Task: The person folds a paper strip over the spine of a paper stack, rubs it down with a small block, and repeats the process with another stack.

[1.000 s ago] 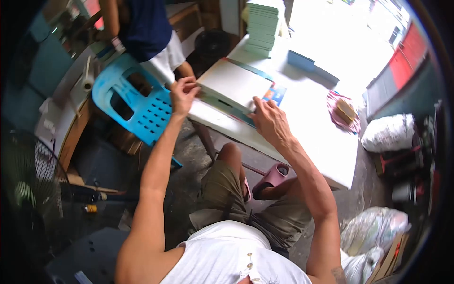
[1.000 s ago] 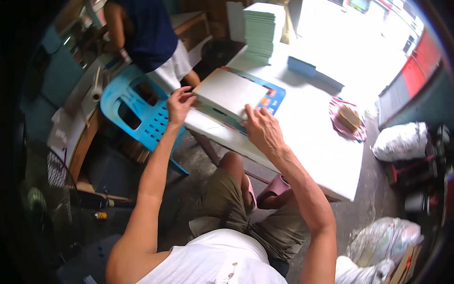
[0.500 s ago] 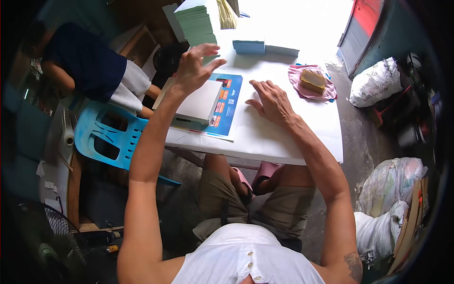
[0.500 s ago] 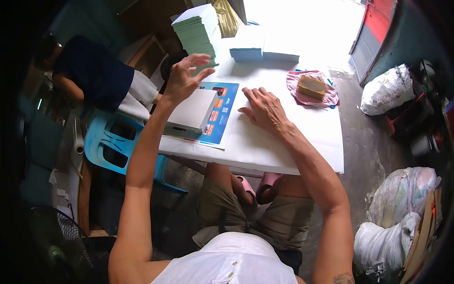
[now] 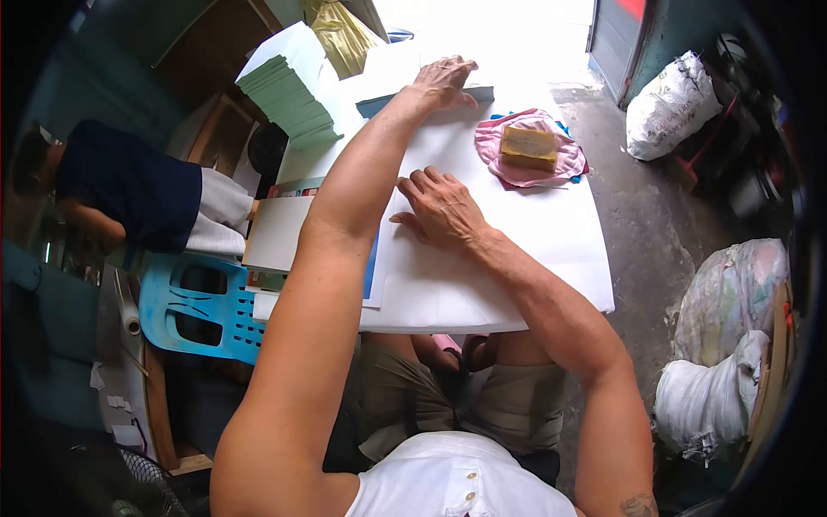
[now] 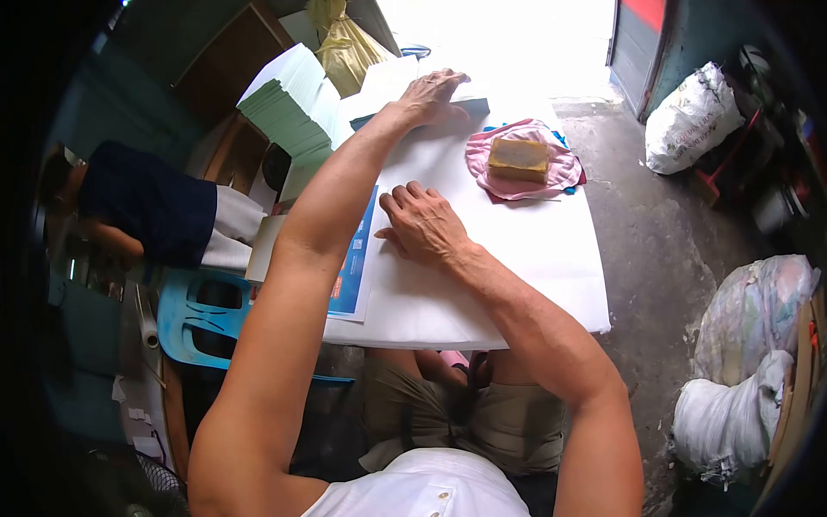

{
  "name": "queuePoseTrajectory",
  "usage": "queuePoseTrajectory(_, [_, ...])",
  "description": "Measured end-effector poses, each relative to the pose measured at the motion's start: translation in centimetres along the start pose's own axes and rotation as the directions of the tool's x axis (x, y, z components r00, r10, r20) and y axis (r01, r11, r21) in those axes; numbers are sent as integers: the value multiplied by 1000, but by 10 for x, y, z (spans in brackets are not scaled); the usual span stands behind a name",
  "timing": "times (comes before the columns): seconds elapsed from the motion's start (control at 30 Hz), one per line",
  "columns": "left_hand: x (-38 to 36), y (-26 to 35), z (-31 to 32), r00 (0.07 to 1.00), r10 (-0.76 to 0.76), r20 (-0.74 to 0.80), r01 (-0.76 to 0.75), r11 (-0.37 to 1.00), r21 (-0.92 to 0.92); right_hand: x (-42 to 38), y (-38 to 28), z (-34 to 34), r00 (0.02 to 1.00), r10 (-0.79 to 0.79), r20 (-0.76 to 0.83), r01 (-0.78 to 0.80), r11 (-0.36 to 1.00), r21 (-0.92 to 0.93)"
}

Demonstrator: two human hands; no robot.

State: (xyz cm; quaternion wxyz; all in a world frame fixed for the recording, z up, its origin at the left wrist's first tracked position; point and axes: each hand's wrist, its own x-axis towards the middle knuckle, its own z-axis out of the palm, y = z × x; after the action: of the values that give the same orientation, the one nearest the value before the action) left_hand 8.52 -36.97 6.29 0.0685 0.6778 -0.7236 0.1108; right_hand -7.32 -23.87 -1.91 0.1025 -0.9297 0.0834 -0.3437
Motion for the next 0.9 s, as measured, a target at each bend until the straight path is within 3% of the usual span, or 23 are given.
queuePoseTrajectory(0.23, [21,-14,4,982,169,-80,-166,985,38,3,-1,2,998,51,30,-52,998,31])
queuePoseTrajectory(0.33, [23,-15,-14,980,110,-165,-94,990,102,4,4,-1,999,47,25,-48,998,29])
queuePoseTrajectory(0.4, [21,-20,-24,860,132,-493,-130,991,38,3,2,-3,998,61,29,-62,997,43])
queuePoseTrajectory(0.47, [9,-19,-61,843,166,-512,-106,984,145,3,7,-2,998,58,11,-59,996,66])
queuePoseTrajectory(0.53, [-7,-17,-96,707,230,-669,-134,972,193,4,6,-7,997,72,-21,-70,992,105])
queuePoseTrajectory(0.57, [-12,-18,-108,718,187,-670,-118,982,148,5,6,-6,994,112,12,-113,982,152])
queuePoseTrajectory(0.6, [-28,-11,-128,612,211,-762,-173,976,132,5,8,-7,993,115,25,-117,984,131])
queuePoseTrajectory(0.63, [-48,0,-146,598,164,-784,-136,985,101,5,8,-7,992,125,14,-125,981,151])
queuePoseTrajectory(0.73, [-96,22,-170,473,107,-874,-260,965,-22,8,5,-14,991,131,2,-129,975,179])
queuePoseTrajectory(0.83, [-155,48,-168,426,183,-886,-378,926,10,8,-5,-31,987,155,-49,-136,954,267])
queuePoseTrajectory(0.9, [-202,68,-164,501,250,-828,-390,920,42,-1,13,-30,968,210,-134,-148,919,365])
